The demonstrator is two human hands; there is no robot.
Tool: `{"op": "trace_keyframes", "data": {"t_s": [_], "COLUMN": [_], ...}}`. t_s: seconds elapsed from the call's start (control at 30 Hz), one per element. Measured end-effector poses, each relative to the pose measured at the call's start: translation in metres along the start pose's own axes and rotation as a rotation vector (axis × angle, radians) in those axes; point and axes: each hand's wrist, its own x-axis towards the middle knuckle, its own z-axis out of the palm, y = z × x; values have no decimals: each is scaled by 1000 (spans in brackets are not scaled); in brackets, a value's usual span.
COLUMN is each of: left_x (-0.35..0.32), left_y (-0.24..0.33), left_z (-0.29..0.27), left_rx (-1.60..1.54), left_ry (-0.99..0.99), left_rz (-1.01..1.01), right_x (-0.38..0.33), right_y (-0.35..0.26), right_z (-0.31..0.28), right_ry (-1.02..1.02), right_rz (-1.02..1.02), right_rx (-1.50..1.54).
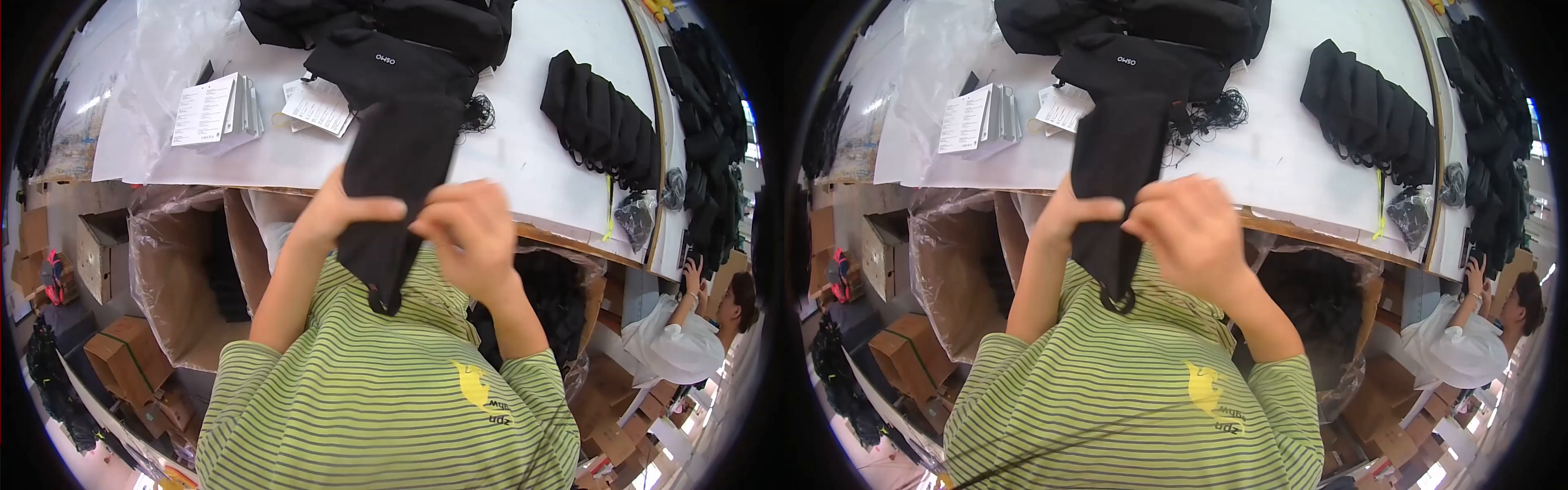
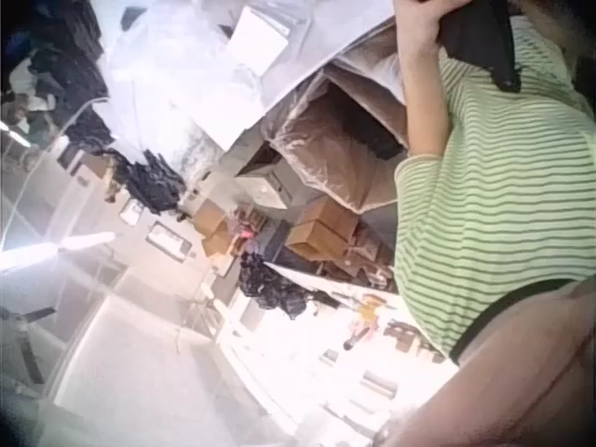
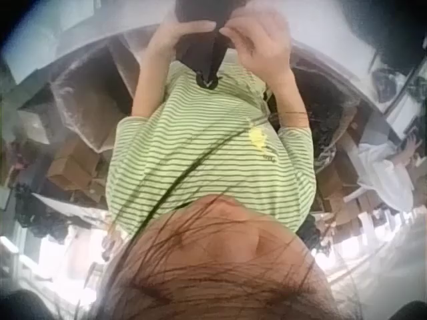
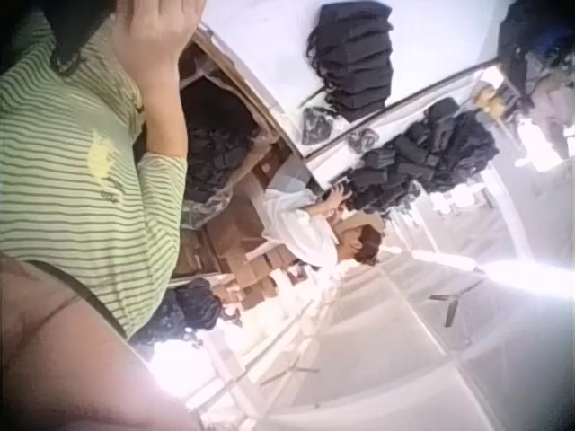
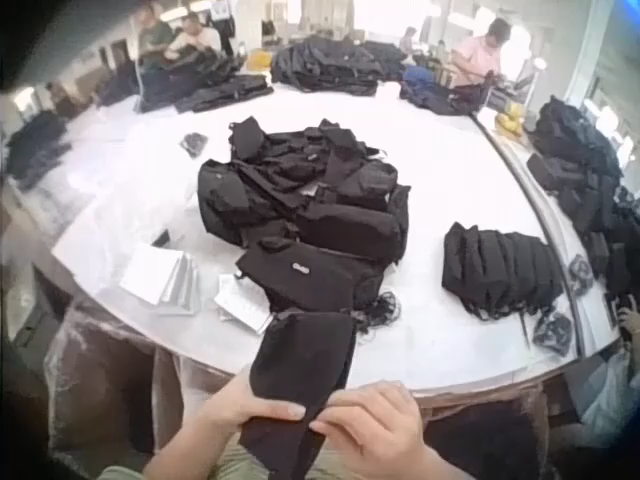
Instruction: Packing black cases with instructional inserts and silica gel packets.
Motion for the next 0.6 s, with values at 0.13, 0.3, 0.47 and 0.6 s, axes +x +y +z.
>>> {"op": "trace_keyframes", "data": {"t_s": [0.13, 0.3, 0.47, 0.6], "left_x": [-10, -3, 14, 5], "left_y": [-8, -12, -10, -6], "left_z": [21, 2, -21, -9], "left_rx": [-17, -164, -540, -270], "left_ry": [-97, 13, -25, -71], "left_rz": [-73, 6, -64, -23], "right_x": [13, 16, -2, 10], "right_y": [18, 6, -14, -3], "right_z": [-18, 3, 19, 11], "right_ry": [266, 98, -88, -10], "right_rz": [60, 32, 24, 41], "right_rx": [-127, 9, 182, 101]}}
